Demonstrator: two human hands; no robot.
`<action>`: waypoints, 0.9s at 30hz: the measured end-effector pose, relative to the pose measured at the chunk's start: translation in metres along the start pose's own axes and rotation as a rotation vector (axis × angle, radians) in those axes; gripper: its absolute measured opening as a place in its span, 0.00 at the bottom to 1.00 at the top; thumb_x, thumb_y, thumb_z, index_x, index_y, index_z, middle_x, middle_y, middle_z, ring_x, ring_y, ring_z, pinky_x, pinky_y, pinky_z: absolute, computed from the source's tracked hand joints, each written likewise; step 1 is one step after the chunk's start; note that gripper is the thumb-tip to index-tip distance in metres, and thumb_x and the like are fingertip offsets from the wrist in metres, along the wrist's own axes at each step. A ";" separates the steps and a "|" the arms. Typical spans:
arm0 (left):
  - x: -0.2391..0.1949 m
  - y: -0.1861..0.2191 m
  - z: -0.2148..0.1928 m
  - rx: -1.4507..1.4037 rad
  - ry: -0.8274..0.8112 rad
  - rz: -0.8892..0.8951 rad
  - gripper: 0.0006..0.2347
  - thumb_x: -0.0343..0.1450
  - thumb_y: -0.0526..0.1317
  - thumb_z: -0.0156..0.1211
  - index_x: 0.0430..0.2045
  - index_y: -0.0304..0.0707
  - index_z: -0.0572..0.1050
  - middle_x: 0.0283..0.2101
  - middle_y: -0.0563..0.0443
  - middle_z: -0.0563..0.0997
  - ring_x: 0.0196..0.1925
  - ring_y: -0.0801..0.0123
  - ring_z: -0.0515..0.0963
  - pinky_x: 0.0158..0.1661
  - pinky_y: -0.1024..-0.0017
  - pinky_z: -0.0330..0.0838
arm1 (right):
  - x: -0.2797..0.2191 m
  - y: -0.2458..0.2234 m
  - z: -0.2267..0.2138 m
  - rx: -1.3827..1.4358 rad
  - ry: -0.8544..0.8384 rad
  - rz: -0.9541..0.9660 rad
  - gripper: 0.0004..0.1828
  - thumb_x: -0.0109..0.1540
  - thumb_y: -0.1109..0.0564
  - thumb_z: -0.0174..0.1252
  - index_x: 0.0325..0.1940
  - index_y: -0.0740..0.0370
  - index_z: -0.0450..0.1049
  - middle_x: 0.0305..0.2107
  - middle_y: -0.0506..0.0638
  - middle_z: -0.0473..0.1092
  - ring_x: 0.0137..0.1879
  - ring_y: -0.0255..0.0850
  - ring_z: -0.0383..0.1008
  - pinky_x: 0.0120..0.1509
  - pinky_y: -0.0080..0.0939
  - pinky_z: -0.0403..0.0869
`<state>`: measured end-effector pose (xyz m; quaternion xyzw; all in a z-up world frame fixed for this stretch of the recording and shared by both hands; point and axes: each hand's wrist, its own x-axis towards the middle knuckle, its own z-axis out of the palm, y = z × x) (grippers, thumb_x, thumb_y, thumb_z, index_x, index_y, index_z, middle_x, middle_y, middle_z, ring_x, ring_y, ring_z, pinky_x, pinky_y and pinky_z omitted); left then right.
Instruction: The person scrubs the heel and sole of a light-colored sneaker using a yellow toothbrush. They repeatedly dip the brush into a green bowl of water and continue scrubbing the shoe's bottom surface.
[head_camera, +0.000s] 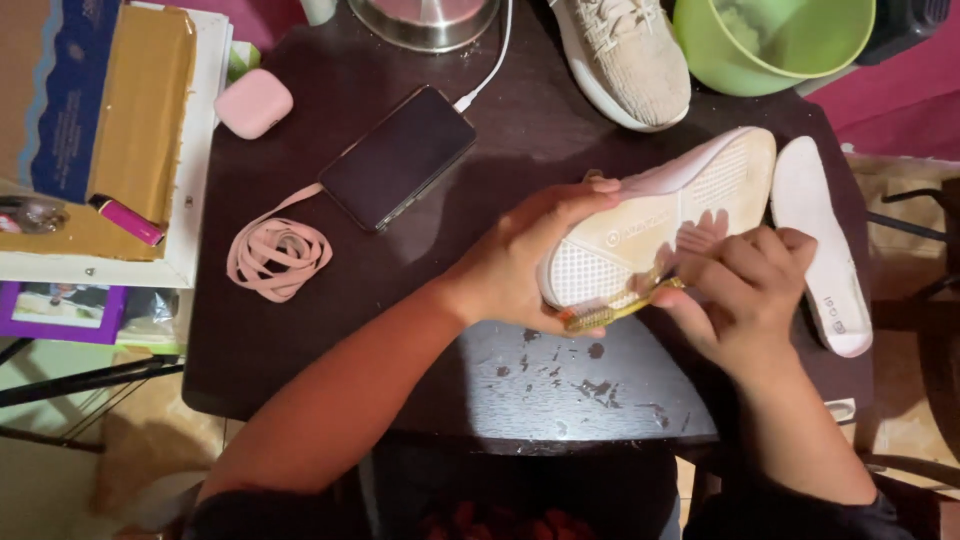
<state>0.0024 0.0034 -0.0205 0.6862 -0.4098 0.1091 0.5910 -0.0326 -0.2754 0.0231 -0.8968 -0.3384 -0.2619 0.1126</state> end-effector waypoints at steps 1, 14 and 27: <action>0.001 -0.002 0.003 0.003 0.002 -0.003 0.48 0.56 0.50 0.90 0.67 0.38 0.60 0.69 0.40 0.68 0.75 0.54 0.70 0.78 0.59 0.64 | -0.008 0.019 0.001 0.004 0.000 -0.002 0.20 0.64 0.37 0.60 0.35 0.54 0.81 0.29 0.48 0.72 0.36 0.48 0.61 0.52 0.52 0.53; -0.007 -0.012 0.014 0.044 -0.019 0.087 0.50 0.57 0.50 0.93 0.69 0.40 0.59 0.71 0.43 0.68 0.75 0.54 0.71 0.79 0.56 0.67 | -0.010 0.000 -0.009 -0.087 0.026 0.135 0.23 0.70 0.43 0.60 0.31 0.64 0.74 0.30 0.55 0.68 0.42 0.55 0.63 0.59 0.56 0.53; -0.007 -0.012 0.018 0.061 -0.042 0.106 0.52 0.54 0.49 0.97 0.68 0.43 0.58 0.70 0.45 0.67 0.75 0.53 0.70 0.79 0.54 0.66 | -0.041 0.045 0.008 -0.058 0.113 0.165 0.22 0.77 0.51 0.55 0.34 0.68 0.73 0.30 0.59 0.67 0.42 0.60 0.64 0.56 0.62 0.54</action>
